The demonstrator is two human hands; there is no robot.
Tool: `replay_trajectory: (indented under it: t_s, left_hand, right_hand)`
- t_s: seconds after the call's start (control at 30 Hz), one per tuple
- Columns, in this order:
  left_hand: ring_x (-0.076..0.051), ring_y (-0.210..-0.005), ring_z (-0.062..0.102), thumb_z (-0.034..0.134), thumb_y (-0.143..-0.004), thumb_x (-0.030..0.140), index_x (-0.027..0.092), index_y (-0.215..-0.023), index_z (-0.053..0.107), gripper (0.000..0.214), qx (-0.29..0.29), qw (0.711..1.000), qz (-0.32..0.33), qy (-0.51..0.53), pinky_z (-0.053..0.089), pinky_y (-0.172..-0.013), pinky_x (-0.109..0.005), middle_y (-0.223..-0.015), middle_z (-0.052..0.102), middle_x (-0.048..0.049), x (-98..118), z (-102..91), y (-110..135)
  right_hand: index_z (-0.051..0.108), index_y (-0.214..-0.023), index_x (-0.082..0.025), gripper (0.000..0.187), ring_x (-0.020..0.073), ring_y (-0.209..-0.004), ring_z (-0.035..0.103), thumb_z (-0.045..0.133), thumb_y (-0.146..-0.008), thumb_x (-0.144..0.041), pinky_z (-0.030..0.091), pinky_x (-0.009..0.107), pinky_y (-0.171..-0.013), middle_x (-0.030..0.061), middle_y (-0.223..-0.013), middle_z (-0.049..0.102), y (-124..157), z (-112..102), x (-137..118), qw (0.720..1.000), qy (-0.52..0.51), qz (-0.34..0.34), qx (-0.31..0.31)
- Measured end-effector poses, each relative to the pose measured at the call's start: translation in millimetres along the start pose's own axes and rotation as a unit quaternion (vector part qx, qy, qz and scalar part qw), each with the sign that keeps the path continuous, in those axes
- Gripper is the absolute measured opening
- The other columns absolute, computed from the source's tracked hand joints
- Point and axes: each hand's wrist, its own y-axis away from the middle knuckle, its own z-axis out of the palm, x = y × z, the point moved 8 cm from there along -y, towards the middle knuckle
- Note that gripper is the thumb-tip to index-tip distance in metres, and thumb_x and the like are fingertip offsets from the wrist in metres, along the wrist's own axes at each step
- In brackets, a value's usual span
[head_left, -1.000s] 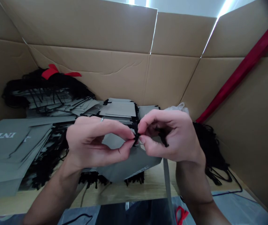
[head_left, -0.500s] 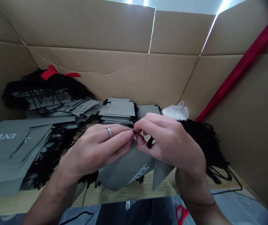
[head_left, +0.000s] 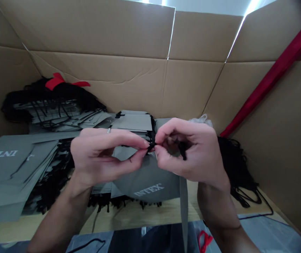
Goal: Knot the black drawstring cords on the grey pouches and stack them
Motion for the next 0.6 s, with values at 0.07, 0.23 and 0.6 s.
replay_trajectory:
  t_s: [0.07, 0.23, 0.6]
  left_hand:
    - [-0.011, -0.069, 0.079, 0.086, -0.09, 0.018, 0.026, -0.101, 0.079, 0.016, -0.017, 0.995, 0.058, -0.076, 0.066, -0.062, -0.022, -0.091, 0.087, 0.004, 9.3, 0.6, 3.8]
    - [-0.019, -0.106, 0.083, 0.081, -0.096, 0.01, 0.018, -0.118, 0.077, 0.024, -0.062, 0.971, 0.164, -0.163, 0.072, -0.093, -0.027, -0.118, 0.085, -0.0061, 27.0, 7.4, 23.5]
    - [-0.011, -0.072, 0.079, 0.086, -0.086, 0.012, 0.022, -0.099, 0.077, 0.019, 0.023, 0.989, 0.088, -0.117, 0.063, -0.067, -0.021, -0.089, 0.085, 0.003, 23.4, 4.3, 11.7]
  right_hand:
    - [0.068, -0.084, -0.019, 0.015, 0.0052, -0.057, 0.05, 0.073, -0.079, -0.005, 0.045, 0.02, -0.054, -0.0073, -0.07, 0.062, -0.4, -0.8, -0.8, 0.999, 0.031, -0.003, 0.006]
    - [0.068, -0.084, -0.017, 0.015, 0.0046, -0.062, 0.051, 0.073, -0.079, -0.004, 0.048, 0.019, -0.063, -0.0071, -0.072, 0.062, 0.2, 0.6, -8.8, 0.99, 0.13, -0.05, 0.004]
    - [0.066, -0.089, -0.02, 0.021, 0.007, -0.07, 0.056, 0.072, -0.082, -0.001, 0.051, 0.021, -0.066, -0.006, -0.081, 0.066, 4.9, -4.4, -16.6, 0.99, 0.102, -0.096, 0.026]
